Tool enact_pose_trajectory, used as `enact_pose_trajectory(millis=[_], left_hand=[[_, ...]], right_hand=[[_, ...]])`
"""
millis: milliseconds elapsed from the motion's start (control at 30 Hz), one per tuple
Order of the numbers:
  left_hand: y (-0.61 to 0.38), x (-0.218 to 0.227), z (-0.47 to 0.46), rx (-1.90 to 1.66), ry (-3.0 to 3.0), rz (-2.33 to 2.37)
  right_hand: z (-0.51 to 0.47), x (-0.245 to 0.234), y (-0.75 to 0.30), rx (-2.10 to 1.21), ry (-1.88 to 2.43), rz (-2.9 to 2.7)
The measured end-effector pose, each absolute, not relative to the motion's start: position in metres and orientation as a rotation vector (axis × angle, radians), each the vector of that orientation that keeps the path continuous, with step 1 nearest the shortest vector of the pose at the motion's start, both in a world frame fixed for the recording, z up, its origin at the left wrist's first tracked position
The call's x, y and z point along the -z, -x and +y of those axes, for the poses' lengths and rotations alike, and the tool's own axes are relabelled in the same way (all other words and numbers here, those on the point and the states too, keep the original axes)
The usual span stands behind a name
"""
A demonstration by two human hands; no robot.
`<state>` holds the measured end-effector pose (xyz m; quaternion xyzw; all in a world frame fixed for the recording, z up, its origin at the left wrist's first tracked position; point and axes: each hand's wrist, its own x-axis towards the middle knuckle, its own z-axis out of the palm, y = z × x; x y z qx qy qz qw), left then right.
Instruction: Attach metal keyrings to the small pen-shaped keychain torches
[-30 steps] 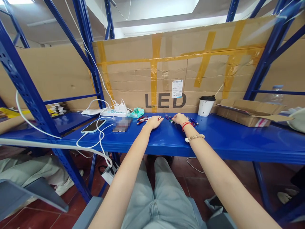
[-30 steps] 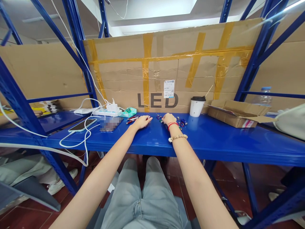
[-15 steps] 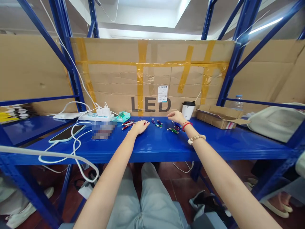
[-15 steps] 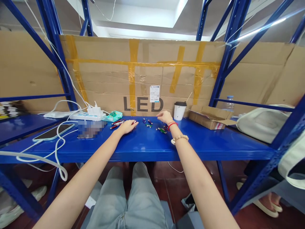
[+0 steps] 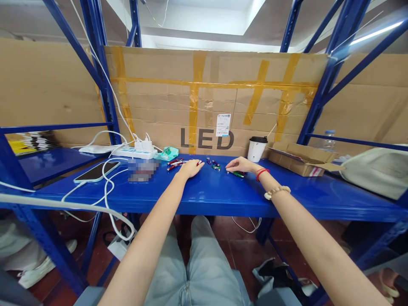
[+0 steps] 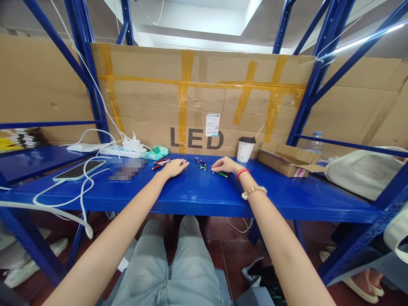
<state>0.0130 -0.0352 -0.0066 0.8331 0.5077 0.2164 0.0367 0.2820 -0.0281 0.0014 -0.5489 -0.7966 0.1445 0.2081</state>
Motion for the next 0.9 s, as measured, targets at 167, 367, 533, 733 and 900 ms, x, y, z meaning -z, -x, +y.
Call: enact_pose_trajectory(millis=[167, 367, 533, 733, 900], left_hand=[[-0.013, 0.007, -0.035, -0.677, -2.542, 1.556], [-0.013, 0.007, -0.036, -0.699, -2.521, 1.532], [-0.013, 0.007, -0.036, -0.698, -2.529, 1.537], [-0.013, 0.008, -0.036, -0.710, -2.531, 1.525], [-0.013, 0.008, -0.035, -0.699, -2.553, 1.514]], right_hand=[[-0.016, -0.001, -0.300, -0.003, 1.777, -2.020], [-0.015, 0.015, -0.312, 0.014, 1.836, -2.058], [-0.010, 0.015, -0.300, 0.158, 1.877, -1.995], [-0.004, 0.017, -0.279, 0.202, 1.908, -2.042], [-0.009, 0.018, -0.284, 0.219, 1.861, -2.060]])
